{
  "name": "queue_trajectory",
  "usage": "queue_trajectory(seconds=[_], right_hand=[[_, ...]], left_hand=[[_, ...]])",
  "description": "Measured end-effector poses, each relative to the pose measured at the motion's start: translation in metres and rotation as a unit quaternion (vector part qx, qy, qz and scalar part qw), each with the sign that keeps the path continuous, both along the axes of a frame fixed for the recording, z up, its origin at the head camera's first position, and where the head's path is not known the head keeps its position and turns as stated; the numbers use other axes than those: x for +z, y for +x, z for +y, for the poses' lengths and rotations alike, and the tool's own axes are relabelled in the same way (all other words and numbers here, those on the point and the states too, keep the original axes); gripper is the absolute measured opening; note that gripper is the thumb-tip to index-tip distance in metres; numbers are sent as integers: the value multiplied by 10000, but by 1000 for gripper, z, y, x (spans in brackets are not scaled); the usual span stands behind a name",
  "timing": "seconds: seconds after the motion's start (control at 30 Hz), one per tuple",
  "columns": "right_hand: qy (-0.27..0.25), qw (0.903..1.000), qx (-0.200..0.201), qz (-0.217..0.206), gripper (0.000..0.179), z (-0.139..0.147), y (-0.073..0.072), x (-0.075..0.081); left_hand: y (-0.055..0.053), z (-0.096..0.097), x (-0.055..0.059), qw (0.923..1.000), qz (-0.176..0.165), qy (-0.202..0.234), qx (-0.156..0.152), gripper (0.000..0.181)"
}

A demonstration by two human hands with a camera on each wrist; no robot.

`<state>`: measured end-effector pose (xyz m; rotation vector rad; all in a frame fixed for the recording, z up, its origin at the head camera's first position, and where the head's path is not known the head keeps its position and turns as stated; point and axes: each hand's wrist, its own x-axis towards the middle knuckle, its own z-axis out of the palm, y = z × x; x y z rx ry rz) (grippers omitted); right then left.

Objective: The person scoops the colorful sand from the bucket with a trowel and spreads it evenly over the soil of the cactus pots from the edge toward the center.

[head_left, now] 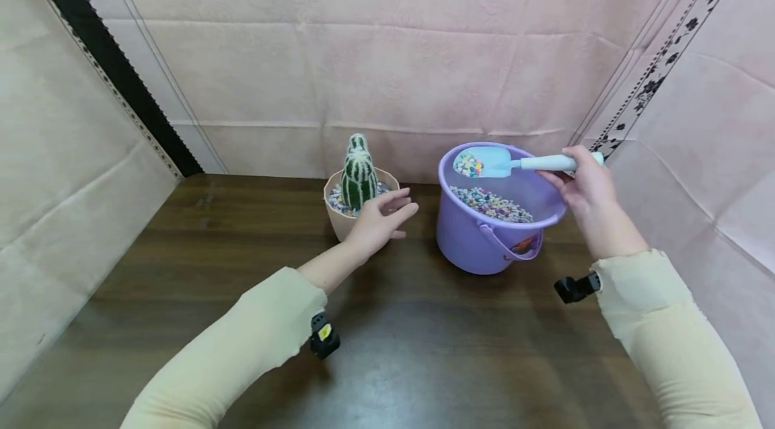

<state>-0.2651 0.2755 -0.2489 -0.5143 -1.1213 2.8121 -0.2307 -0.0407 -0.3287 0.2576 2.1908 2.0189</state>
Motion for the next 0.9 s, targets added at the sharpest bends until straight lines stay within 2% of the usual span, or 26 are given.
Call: queue_trajectory(seconds=[0.1,0.23,0.47,0.7,0.8,0.9], right_hand=[[-7,10000,-3,-30,18,-2,-2,3],[48,9999,-55,-85,20,-8,-5,5],[22,10000,51,-58,19,-15,-9,9],[-60,9997,224,38,14,-25,-11,10],[-117,9995,283,84,14,-30,-12,11],[-155,9993,326,81,14,-34,-13,11]], left_hand=[[7,-13,-2,9999,-106,27,-65,47],[15,-31,-5,9999,-126,-7,90,48],[19,-60,-8,9987,125,-245,436,48],[7,-91,-7,9957,112,-420,816,53],[-2,-104,-9,9916,212,-876,928,58],[-11,-113,-12,9817,358,-1524,1087,63]])
